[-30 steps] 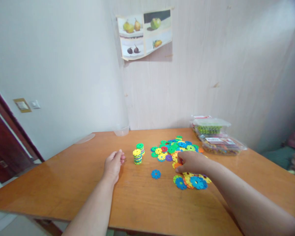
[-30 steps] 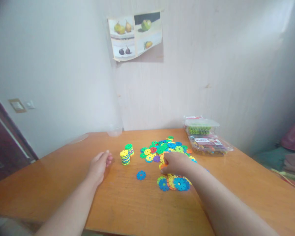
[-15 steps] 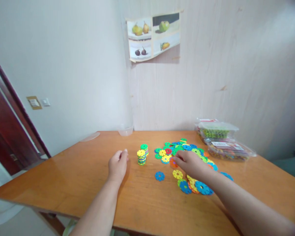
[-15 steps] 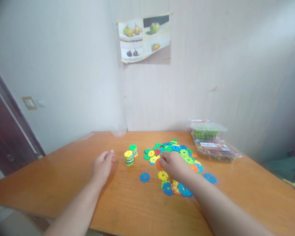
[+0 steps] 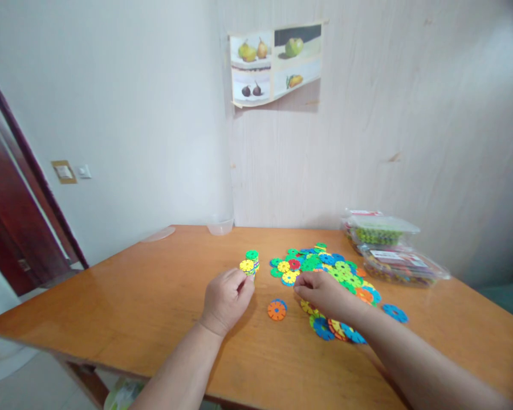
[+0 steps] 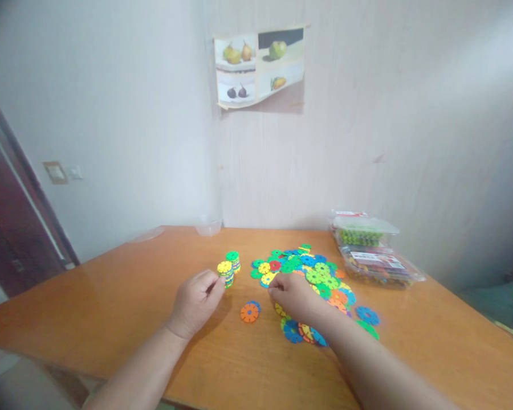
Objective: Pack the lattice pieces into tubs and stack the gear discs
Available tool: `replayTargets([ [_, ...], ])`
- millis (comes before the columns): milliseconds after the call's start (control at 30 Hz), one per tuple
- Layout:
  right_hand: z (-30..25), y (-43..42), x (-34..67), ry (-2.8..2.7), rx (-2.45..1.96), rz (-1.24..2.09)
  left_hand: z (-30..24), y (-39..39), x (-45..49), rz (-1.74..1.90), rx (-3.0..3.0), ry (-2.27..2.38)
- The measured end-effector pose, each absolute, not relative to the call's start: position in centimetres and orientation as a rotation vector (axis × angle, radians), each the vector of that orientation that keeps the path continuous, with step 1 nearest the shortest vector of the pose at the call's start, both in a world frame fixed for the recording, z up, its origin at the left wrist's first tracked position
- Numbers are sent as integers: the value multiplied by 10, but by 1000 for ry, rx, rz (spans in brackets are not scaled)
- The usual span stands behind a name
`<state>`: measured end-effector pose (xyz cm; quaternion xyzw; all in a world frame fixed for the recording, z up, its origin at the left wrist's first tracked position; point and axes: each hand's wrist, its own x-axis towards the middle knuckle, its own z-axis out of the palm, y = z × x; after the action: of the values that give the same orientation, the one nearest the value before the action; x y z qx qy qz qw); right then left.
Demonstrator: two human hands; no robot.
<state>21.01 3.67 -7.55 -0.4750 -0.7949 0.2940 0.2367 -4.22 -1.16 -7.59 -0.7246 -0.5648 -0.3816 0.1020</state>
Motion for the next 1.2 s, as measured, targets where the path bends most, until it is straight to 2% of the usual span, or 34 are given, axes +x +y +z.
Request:
replayTargets([
  [267,-64,34,236,-2453,-1561,501,-79,-23,-14,-789,-2681,-1584],
  [1000,-80,47,231,-2368,-1625,583,-86,-15,-17,-878,-2702,-1626],
  [1200,-63,37,229,-2396,-1715,430,-88,-14,-17,-870,-2695,-1638],
])
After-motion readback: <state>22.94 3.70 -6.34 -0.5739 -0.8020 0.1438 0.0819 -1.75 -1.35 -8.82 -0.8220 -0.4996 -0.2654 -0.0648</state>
